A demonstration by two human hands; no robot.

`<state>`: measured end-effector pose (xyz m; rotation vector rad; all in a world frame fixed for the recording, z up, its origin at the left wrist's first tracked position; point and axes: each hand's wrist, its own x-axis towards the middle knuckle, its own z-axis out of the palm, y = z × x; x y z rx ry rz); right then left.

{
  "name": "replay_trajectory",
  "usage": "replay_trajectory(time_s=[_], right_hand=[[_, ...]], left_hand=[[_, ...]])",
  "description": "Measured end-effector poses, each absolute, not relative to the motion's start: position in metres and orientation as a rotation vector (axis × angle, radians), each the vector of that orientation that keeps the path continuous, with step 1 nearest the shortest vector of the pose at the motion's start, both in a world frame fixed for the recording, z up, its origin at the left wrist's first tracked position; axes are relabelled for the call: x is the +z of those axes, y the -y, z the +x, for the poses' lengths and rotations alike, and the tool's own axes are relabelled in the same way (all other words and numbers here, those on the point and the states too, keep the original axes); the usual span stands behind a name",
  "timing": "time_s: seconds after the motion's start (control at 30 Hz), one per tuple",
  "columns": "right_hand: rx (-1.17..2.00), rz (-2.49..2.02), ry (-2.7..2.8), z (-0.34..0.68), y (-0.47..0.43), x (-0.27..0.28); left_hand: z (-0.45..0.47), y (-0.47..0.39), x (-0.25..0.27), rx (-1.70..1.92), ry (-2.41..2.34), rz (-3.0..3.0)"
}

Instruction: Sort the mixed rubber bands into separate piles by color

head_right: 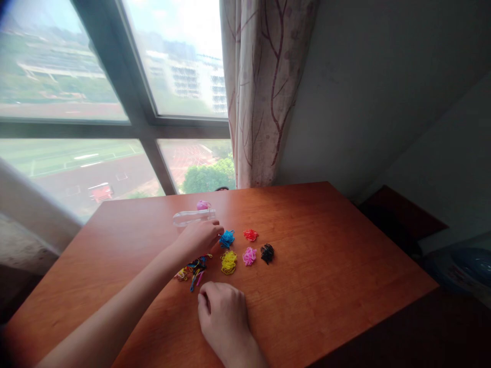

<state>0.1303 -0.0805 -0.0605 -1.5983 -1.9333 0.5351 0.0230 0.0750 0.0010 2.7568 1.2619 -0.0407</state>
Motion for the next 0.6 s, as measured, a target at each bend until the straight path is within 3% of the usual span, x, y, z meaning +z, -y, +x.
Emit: replay_trajectory(time_s=[0.47, 0.6], right_hand=[[0.530, -1.635, 1.946, 0.131, 0.080, -0.060], [0.539, -1.698, 1.986, 0.132, 0.075, -0.052]], left_hand=[[-0.010, -0.054, 0.011, 0.256, -1.388, 2.626], [-0.036, -0.030, 0.002, 0.522, -1.423, 2.448]])
